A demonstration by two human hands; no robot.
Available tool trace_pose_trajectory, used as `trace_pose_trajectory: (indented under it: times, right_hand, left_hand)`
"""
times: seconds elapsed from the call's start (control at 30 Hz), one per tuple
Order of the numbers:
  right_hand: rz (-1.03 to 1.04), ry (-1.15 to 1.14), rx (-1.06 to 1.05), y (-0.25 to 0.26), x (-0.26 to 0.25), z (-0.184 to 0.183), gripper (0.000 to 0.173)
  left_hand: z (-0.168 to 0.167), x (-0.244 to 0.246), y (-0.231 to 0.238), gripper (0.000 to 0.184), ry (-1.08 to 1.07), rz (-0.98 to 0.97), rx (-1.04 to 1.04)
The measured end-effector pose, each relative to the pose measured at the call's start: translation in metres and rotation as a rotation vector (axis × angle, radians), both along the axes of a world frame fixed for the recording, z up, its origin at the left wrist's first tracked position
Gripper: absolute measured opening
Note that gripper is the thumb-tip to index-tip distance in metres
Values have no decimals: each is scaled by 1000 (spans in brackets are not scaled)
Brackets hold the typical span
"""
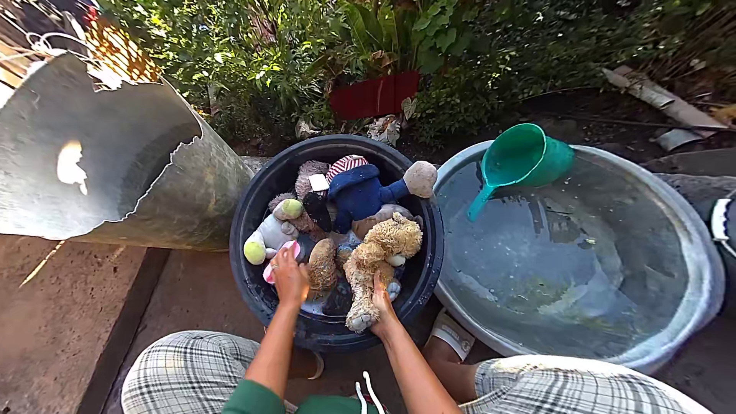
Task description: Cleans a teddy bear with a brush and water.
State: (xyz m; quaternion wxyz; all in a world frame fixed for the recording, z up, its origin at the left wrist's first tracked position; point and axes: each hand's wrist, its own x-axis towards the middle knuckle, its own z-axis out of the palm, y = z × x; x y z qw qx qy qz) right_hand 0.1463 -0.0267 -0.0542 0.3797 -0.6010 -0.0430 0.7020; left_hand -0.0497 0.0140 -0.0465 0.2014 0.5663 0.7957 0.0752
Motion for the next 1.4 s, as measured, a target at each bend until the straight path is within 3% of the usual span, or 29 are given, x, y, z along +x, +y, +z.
trace_pose_trajectory:
  times: [0.1,0.17,0.23,0.3,0.37,0.4,0.47,0.63,0.83,1.0,1.1,1.17,1.23,1.33,1.4]
  right_hand:
    - [-37,39,-5,1,0,0,58]
    - [-48,57,0,1,3,-1,58]
    - [-50,56,-7,0,2,-2,59]
    - [-57,50,-4,2,2,-2,60]
    - [-71,36,-6,2,1,-3,60]
    - [-81,18,-14,2,0,-2,60]
    - [-80,-10,-1,4,1,3,61]
    - [-48,-97,-38,6,8,15,62]
    - [-25,-68,-54,5,12,10,60]
    - [21,-80,-55,3,13,-1,62]
    - [-2,-21,-64,2,14,-2,59]
    - [-14,3,-63,3,13,2,57]
    - [-5,2,-65,4,10,0,57]
    - [30,8,-98,4,8,-2,58]
    - [33,20,-102,4,8,-4,58]
  left_hand:
    - [-22,-38,15,58,185,-64,-132]
    - [-20,-48,25,50,187,-66,-286]
    - [-12,-53,27,45,100,72,-389]
    - [2,-47,25,44,-73,233,-268]
    - [16,-24,12,52,-315,332,-2]
    - [24,-6,2,55,-422,326,69]
    - [32,32,-19,62,-518,211,3]
    - [-14,58,-24,60,-82,-24,-515]
    - [-66,50,7,41,59,-65,-514]
    - [-93,54,7,44,99,-62,-491]
    - [-92,57,0,42,109,-108,-522]
    - [-82,50,-2,41,7,-95,-518]
    - [-68,34,-9,44,-250,26,-398]
    - [-42,27,-23,36,-719,230,54]
    - [-10,46,-17,42,-979,198,340]
